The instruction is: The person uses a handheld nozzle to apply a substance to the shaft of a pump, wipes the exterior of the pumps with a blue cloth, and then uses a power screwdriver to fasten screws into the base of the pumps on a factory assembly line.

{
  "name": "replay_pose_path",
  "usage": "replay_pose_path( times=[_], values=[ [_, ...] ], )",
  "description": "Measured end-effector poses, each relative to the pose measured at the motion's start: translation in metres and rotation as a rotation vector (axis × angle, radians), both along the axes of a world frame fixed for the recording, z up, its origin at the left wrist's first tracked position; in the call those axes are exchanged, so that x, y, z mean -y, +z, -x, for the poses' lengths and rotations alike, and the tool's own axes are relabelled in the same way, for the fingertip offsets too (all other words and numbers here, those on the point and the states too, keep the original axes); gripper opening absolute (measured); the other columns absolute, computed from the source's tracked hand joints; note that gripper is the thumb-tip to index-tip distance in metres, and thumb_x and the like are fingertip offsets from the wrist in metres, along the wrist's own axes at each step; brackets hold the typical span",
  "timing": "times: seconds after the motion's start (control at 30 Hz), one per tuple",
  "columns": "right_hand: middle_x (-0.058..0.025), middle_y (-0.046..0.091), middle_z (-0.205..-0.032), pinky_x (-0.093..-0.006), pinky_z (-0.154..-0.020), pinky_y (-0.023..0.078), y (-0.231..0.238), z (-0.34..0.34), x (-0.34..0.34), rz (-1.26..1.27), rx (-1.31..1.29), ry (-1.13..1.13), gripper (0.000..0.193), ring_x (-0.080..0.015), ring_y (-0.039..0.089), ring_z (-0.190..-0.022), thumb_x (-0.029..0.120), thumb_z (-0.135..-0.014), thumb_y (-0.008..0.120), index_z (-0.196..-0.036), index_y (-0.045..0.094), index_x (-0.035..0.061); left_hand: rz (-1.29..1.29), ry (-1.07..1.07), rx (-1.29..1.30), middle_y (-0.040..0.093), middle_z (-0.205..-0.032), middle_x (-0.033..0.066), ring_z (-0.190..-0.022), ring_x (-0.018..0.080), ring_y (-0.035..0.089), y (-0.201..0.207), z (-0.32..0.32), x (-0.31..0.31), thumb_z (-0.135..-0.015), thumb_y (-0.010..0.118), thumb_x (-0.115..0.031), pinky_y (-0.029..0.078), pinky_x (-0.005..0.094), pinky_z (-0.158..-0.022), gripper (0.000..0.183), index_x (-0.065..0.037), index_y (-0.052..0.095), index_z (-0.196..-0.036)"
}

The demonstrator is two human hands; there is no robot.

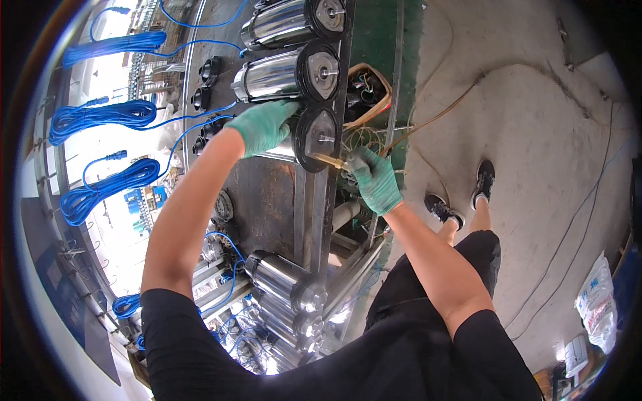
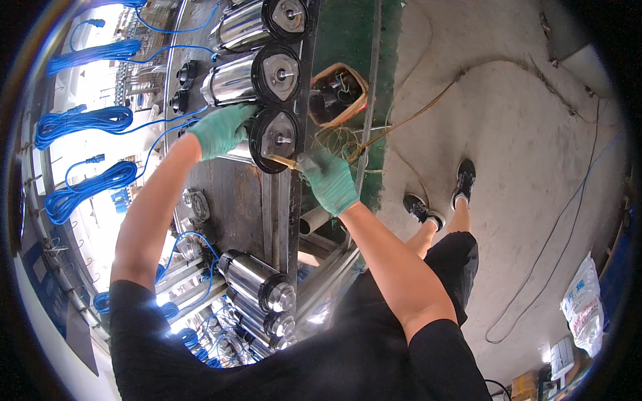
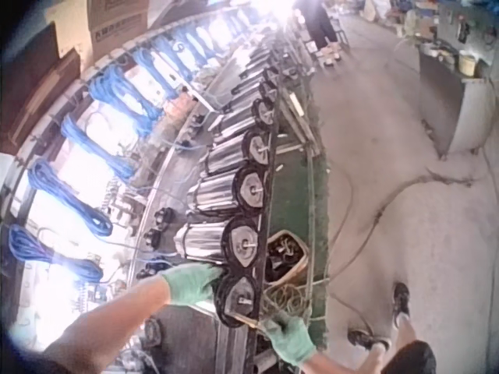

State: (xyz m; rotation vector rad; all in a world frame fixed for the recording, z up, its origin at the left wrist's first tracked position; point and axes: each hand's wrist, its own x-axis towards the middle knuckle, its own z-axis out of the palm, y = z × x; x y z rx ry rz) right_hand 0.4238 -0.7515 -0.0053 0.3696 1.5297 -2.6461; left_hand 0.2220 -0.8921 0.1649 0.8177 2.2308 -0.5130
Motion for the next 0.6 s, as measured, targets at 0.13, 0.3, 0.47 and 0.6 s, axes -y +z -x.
replay_pose_path(
  times=[0.13, 0.3, 0.47, 0.6],
  values=[
    [-0.0064, 0.061, -0.075, -0.0307, -0.061, 0.048, -0.003, 0.001, -0.009, 0.110, 0.105, -0.062, 0.048, -0.0103, 0.056, -0.068, 0.046, -0.100, 0.061, -0.104, 0.066, -0.0018, -0.608, -0.018, -0.284, 0.062, -0.127, 0.0214, -0.120, 0.0434, 0.055, -0.030, -0.039, 0.045, -0.101, 0.050, -0.030, 0.041, 0.0483, -0.106, 0.046, -0.004, 0.054, -0.138],
    [-0.0286, 0.059, -0.084, -0.0446, -0.073, 0.048, 0.002, 0.026, -0.015, -0.219, -0.018, -0.041, 0.055, -0.0505, 0.045, -0.077, 0.050, -0.102, 0.048, -0.103, 0.061, -0.0030, -0.764, 0.014, -0.601, 0.062, -0.128, 0.0165, -0.120, 0.0401, 0.055, -0.060, -0.064, 0.051, -0.100, 0.045, -0.039, 0.030, 0.0536, -0.113, 0.046, -0.010, 0.063, -0.131],
    [-0.0300, 0.061, -0.085, -0.0466, -0.073, 0.049, -0.004, 0.035, -0.012, -0.321, -0.080, -0.027, 0.056, -0.0532, 0.053, -0.083, 0.052, -0.102, 0.047, -0.104, 0.061, -0.0029, -0.784, 0.031, -0.644, 0.064, -0.124, 0.0161, -0.117, 0.0393, 0.056, -0.066, -0.065, 0.049, -0.101, 0.044, -0.037, 0.034, 0.0516, -0.110, 0.044, -0.010, 0.064, -0.129],
    [-0.0299, 0.062, -0.085, -0.0479, -0.072, 0.050, -0.001, 0.036, -0.012, -0.355, -0.116, -0.030, 0.054, -0.0532, 0.056, -0.084, 0.050, -0.103, 0.047, -0.105, 0.061, -0.0027, -0.767, 0.089, -0.626, 0.064, -0.125, 0.0153, -0.117, 0.0397, 0.056, -0.065, -0.061, 0.048, -0.100, 0.045, -0.033, 0.033, 0.0526, -0.110, 0.041, -0.012, 0.065, -0.129]
  ],
)
